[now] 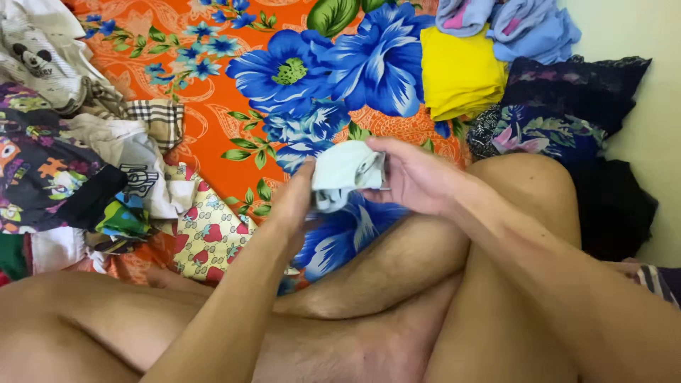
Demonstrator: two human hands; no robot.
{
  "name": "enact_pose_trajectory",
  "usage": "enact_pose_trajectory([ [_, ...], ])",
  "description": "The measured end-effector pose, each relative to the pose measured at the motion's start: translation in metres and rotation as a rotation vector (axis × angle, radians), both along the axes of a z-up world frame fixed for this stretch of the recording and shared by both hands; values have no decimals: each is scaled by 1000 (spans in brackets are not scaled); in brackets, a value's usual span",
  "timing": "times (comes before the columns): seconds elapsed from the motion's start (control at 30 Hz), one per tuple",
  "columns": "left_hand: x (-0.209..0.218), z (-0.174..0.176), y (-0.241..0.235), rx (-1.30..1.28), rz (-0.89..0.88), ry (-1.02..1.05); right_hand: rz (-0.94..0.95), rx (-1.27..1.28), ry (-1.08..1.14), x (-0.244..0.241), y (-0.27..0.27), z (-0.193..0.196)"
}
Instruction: The person folds various items of clothing, including a light blue hoodie, a white tank top, a patterned item, and a plaid item, by hand on a bed.
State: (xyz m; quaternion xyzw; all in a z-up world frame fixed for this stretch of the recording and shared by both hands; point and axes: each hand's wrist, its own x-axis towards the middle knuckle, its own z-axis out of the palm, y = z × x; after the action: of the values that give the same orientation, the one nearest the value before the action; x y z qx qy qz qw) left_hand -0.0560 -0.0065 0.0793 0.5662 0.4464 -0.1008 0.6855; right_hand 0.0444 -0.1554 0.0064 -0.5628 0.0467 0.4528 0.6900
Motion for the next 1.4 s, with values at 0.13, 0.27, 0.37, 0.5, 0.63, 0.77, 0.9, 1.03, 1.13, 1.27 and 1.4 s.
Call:
enact_pose_trajectory([
  [0.13,-15,-38,21,-463,-46,-100,45,67,15,-11,9,13],
  [0.27,-37,-46,38,-732,-25,-224,3,116,66,-24,15,36],
  [0.37,-45,-67,57,-802,43,-300,4,65,66,-30,19,31],
  [0.5,-48,-75,61,-423,117,-220,71,-179,-51,-37,33,23],
  [0.63,-50,-84,64,-93,85,-138,183,-257,-120,-62,52,31],
  [0.77,-48,-131,68,251,-140,-16,180,-383,-152,-63,57,-2],
  [0.9,-50,-129,64,260,-195,-18,2,-599,-362,-59,62,-35],
  [1.03,-56,-94,55,265,-196,96,-105,-569,-380,-51,60,-51],
  [1.13,-50,-122,59,13,102,18,-33,-671,-538,-42,52,-68],
  [1.27,-47,-126,62,203,-85,92,305,-975,-1038,-81,66,-6],
  [1.4,-52,-127,65,350,-286,234,688,-812,-1632,-103,65,-33],
])
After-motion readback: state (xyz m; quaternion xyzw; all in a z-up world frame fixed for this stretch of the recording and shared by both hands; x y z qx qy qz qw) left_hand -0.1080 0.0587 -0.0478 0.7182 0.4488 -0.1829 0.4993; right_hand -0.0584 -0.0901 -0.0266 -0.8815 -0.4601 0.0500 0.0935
